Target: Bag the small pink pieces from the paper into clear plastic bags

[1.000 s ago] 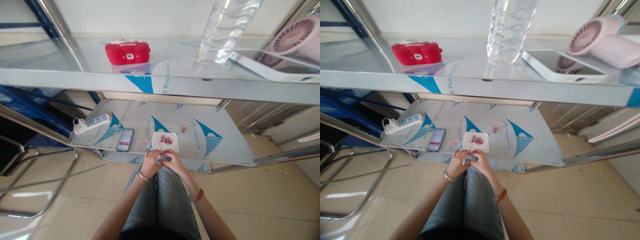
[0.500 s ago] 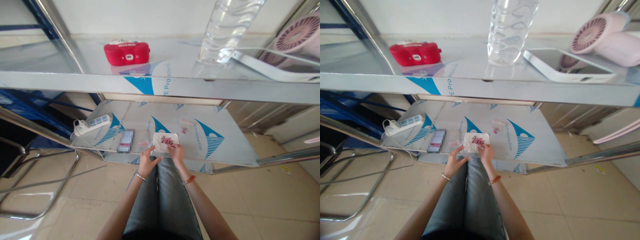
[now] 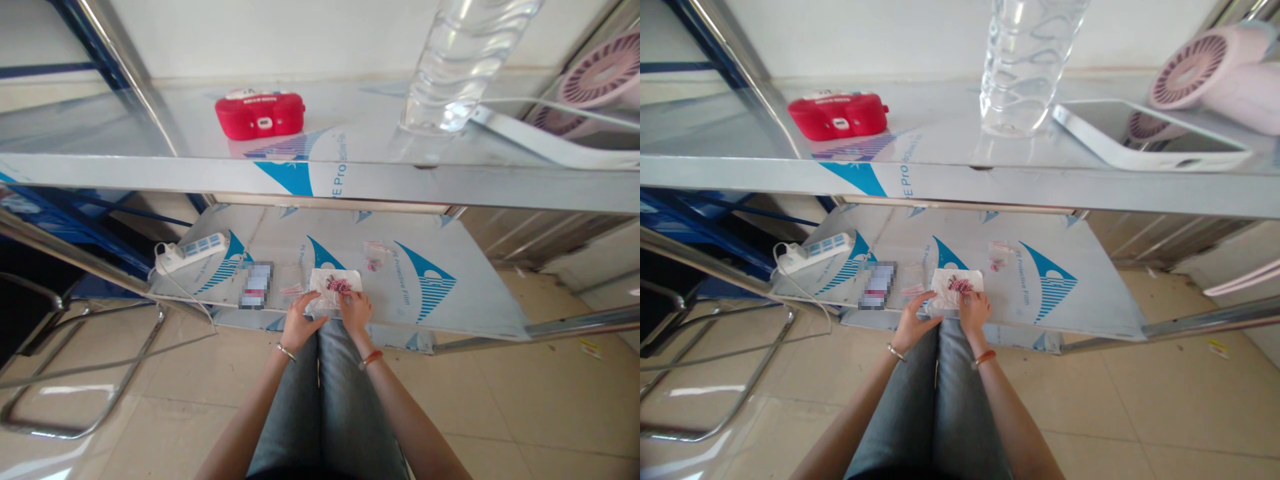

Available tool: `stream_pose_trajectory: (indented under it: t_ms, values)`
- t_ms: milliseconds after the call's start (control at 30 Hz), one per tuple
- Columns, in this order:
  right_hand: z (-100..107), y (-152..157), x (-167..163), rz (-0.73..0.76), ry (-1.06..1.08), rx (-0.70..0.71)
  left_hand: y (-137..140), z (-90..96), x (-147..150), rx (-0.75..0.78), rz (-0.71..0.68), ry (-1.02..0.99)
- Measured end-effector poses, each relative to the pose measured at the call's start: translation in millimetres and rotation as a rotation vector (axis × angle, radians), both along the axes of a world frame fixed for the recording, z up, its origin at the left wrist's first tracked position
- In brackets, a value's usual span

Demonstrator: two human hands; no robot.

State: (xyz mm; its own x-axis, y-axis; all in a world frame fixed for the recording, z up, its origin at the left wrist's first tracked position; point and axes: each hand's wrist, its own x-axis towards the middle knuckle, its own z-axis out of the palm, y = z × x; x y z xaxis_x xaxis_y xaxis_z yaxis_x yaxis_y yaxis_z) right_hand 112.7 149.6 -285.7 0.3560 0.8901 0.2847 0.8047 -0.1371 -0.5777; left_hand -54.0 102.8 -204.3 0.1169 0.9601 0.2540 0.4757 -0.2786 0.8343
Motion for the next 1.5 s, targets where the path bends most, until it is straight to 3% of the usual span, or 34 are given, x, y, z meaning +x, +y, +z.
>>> stream_pose_trajectory:
  t_ms: [133, 267, 467, 567, 667, 733, 833, 1033, 1233, 1500]
  values:
    - [1, 1, 1, -0.004, 0.008, -0.014, 4, 5.6, 1, -0.037, 0.009, -0.021]
    - [10, 1, 5, 0.019, 0.107, 0.065, 7, 7.1, 0, -0.087, 0.020, -0.037]
    - [63, -9, 2, 0.288, 0.435, 0.287, 13, -1.2, 1, -0.114, 0.034, -0.073]
    - [89, -17, -4, 0.417, 0.481, 0.302, 15, -1.7, 5, -0.108, 0.022, -0.083]
    - [98, -19, -4, 0.514, 0.453, 0.267, 17, -0.4, 7, -0.108, 0.005, -0.082]
    - [91, -16, 0, 0.492, 0.441, 0.257, 17, 0.1, 8, -0.114, 0.007, -0.076]
    - [64, -6, 11, 0.344, 0.378, 0.259, 17, 0.4, 7, -0.114, 0.012, -0.078]
    - [9, 7, 21, 0.256, 0.142, 0.083, 13, 2.3, 3, -0.105, -0.009, -0.089]
    - [6, 9, 16, 0.238, 0.016, -0.032, 14, 6.9, -1, -0.115, -0.051, -0.095]
    - [4, 10, 17, 0.263, 0.028, -0.025, 12, 3.8, -5, -0.104, -0.050, -0.114]
